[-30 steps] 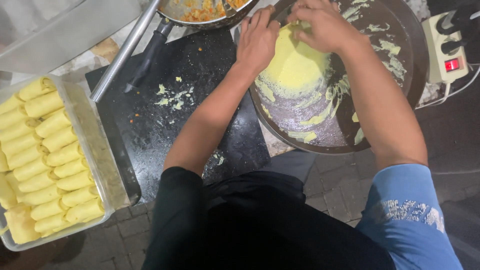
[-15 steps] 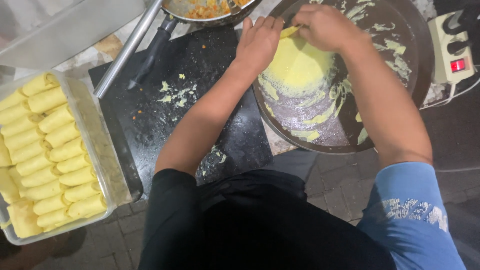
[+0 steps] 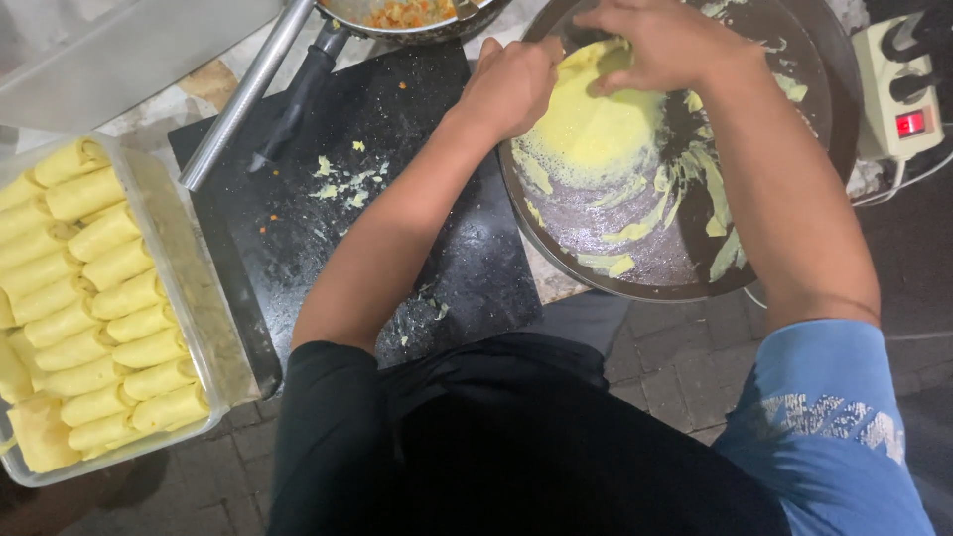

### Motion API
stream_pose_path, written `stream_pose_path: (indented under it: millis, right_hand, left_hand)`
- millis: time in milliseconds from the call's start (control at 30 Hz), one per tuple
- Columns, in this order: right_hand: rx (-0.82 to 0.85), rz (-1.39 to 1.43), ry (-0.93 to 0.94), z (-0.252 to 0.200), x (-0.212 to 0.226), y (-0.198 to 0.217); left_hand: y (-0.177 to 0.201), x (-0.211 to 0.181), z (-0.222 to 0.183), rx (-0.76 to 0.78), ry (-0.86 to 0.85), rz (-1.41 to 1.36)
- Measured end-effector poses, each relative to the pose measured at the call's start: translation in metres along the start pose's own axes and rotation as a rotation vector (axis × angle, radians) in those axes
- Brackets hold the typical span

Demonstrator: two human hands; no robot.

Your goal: The person is preparing spring rolls by peeling thin wrappers from a pan, adding filling, and rolling them tightly before placing them in a storage container.

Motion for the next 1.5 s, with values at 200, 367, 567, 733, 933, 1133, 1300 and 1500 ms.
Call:
stream_pose_path:
  millis: [200,367,567,733,933,1133,1300,1500]
  right_hand:
    - [-0.2,-0.068,0.259,0.008,-0.034,-0.018]
    - [-0.204,-0.063,0.268,-0.008,-0.033,-0.018]
    - [-0.271,-0.148,0.315,-0.018,-0.03,-0.008]
    - [0.075,-0.038,-0.168,-0.025,-0.017,0.007]
    - [0.058,-0.111,-0.14,-0.025,-0.023,0.001]
    - [0.02,-0.088,-0.073,-0.021,-0.037,-0.005]
    - [-0.102,-0.114,0.103,-0.018,-0.041,-0.012]
    - [-0.177,-0.057,0.097,-0.02,-0.062,-0.018]
  left_hand:
    - [0.008,0.001,-0.005,-0.013,0.028,-0.213]
    - [-0.019,0.014,0.005,-0.019,-0.093,0.149]
    - [-0.027,0.011,0.009,0.027,-0.114,0.334]
    - [-0.016,-0.003,-0.003,0.135,-0.043,0.15]
    - [0.005,-0.019,-0.018,0.175,0.152,-0.273]
    - [0.002,-0.026,-0.015,0.115,0.042,-0.463]
    - [-0.011,-0.011,-0.012,-0.026,0.048,-0.576]
    - [-0.011,-0.005,-0.019,-0.168,0.08,-0.619]
Point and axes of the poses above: each hand's wrist, its own z-axis towards the middle knuckle, its own y-axis out of the back of the hand, x = y × z, the point moved 7 cm from there along z, towards the middle knuckle, and after that the axes turned 7 degrees about -y, right-handed, at the moved point
